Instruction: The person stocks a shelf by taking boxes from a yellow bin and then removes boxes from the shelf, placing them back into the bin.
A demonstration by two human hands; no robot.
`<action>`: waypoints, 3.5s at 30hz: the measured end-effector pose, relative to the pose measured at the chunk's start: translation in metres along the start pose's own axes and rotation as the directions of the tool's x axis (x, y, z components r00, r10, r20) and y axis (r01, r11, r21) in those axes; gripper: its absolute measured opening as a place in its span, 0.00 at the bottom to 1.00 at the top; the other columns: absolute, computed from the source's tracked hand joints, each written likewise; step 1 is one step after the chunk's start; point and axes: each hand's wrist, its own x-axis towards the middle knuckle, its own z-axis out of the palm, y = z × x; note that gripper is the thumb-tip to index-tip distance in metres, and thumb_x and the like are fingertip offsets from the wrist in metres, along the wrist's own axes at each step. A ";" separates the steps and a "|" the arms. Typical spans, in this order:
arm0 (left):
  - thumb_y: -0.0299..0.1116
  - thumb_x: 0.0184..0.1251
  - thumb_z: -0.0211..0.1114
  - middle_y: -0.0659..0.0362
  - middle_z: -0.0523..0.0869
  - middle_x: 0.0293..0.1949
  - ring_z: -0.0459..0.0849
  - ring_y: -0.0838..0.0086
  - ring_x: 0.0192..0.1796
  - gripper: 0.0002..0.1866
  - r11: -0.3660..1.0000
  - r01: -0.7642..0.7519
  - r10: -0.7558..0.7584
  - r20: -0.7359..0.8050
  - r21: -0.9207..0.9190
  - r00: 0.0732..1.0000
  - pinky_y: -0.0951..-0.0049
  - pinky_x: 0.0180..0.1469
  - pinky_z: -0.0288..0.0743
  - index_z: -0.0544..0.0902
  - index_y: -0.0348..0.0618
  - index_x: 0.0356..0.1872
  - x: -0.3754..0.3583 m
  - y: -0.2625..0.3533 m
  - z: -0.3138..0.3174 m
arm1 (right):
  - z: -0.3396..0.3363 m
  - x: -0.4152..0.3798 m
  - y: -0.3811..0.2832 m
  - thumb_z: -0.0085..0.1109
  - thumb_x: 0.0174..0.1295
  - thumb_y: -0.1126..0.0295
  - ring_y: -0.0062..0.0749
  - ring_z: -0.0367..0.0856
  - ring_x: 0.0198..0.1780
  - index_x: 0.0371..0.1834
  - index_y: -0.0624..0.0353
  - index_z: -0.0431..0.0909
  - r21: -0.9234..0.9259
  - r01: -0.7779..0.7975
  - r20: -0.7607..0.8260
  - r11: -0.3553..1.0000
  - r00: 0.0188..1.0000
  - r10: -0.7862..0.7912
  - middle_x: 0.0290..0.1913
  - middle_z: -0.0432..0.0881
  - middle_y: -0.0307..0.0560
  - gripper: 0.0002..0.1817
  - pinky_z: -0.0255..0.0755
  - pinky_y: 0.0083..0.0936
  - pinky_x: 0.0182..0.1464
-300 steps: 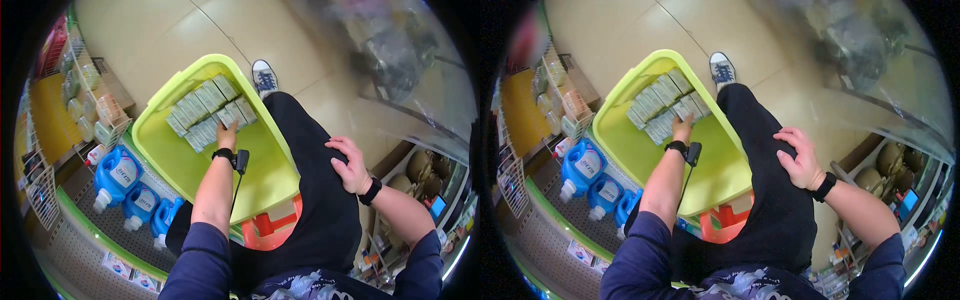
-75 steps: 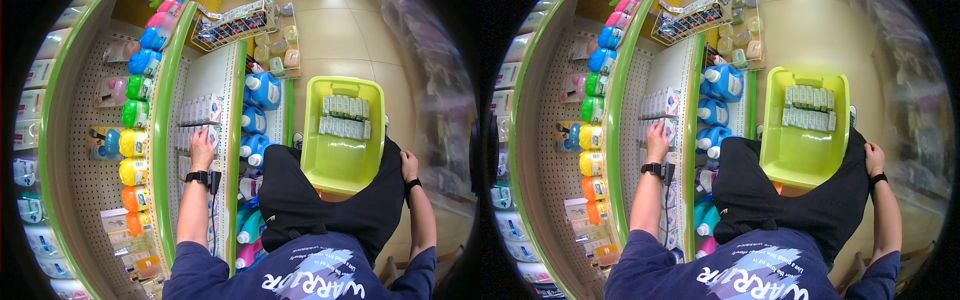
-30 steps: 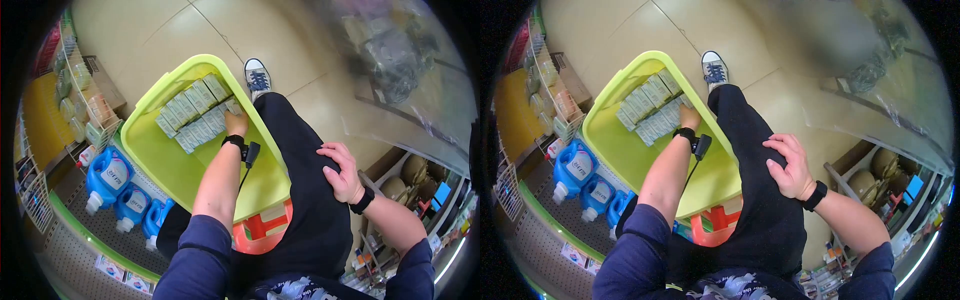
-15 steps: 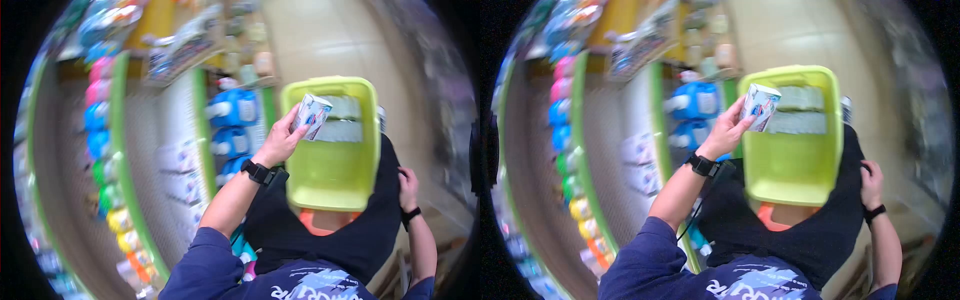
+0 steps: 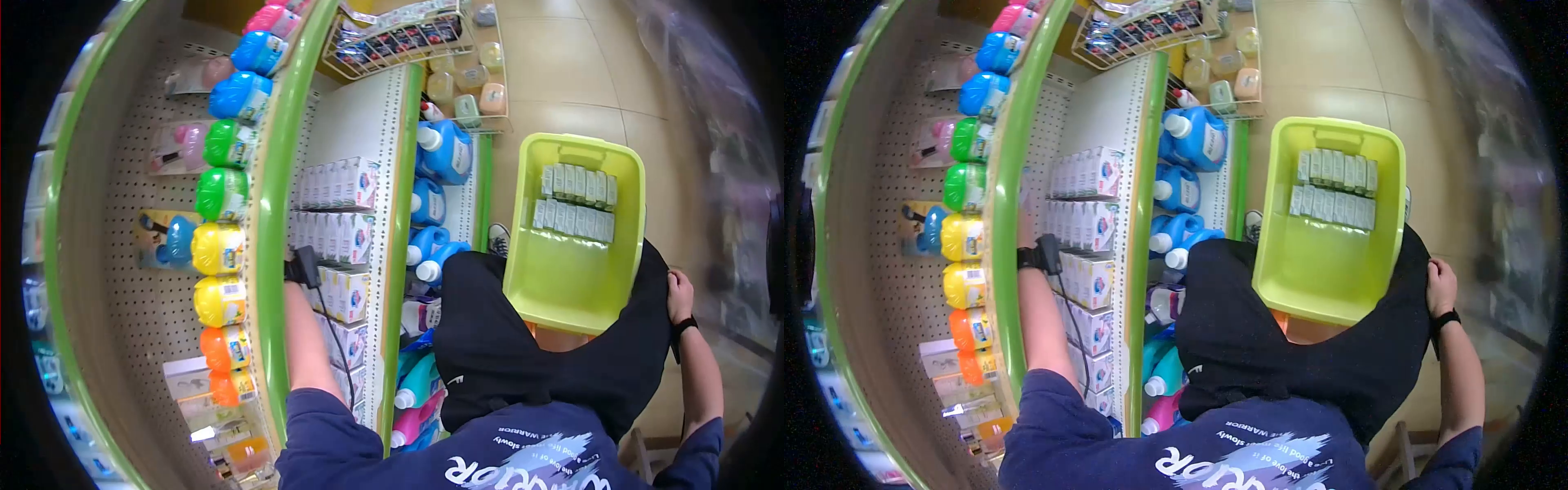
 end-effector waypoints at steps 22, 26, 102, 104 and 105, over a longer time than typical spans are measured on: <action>0.23 0.65 0.59 0.54 0.84 0.50 0.82 0.72 0.46 0.19 0.766 0.642 -0.633 0.178 0.003 0.754 0.74 0.48 0.75 0.79 0.40 0.58 0.091 -0.117 0.068 | -0.024 0.021 0.029 0.46 0.67 0.64 0.30 0.70 0.56 0.53 0.66 0.73 0.277 -0.161 0.276 0.947 0.958 0.083 0.52 0.74 0.45 0.18 0.59 0.24 0.62; 0.21 0.64 0.57 0.52 0.80 0.53 0.82 0.69 0.47 0.23 0.640 0.738 -0.682 0.282 -0.214 0.674 0.72 0.50 0.75 0.73 0.38 0.62 0.087 -0.121 0.065 | -0.023 0.022 0.029 0.45 0.67 0.64 0.31 0.70 0.56 0.53 0.66 0.73 0.269 -0.168 0.284 0.948 0.955 0.089 0.51 0.75 0.45 0.18 0.59 0.24 0.62; 0.24 0.56 0.58 0.47 0.68 0.61 0.65 0.56 0.66 0.34 0.695 -0.719 0.440 0.798 -0.012 0.411 0.52 0.69 0.55 0.61 0.35 0.68 -0.173 0.288 0.594 | -0.042 0.040 -0.021 0.58 0.44 0.62 0.52 0.75 0.49 0.43 0.64 0.78 0.062 0.069 0.281 0.996 0.956 -0.084 0.48 0.74 0.56 0.23 0.70 0.38 0.53; 0.24 0.56 0.58 0.46 0.69 0.59 0.66 0.56 0.65 0.33 0.678 -0.735 0.465 0.789 -0.025 0.402 0.53 0.68 0.56 0.62 0.34 0.67 -0.177 0.286 0.595 | -0.042 0.038 -0.020 0.58 0.44 0.63 0.52 0.75 0.49 0.43 0.63 0.78 0.068 0.075 0.265 0.995 0.960 -0.091 0.47 0.75 0.56 0.22 0.70 0.37 0.52; 0.24 0.56 0.57 0.46 0.69 0.59 0.66 0.56 0.65 0.33 0.699 -0.715 0.465 0.774 -0.023 0.430 0.54 0.68 0.56 0.62 0.33 0.67 -0.179 0.283 0.596 | -0.042 0.037 -0.021 0.58 0.44 0.63 0.52 0.75 0.49 0.43 0.63 0.78 0.068 0.071 0.261 0.995 0.961 -0.086 0.47 0.75 0.56 0.22 0.70 0.37 0.52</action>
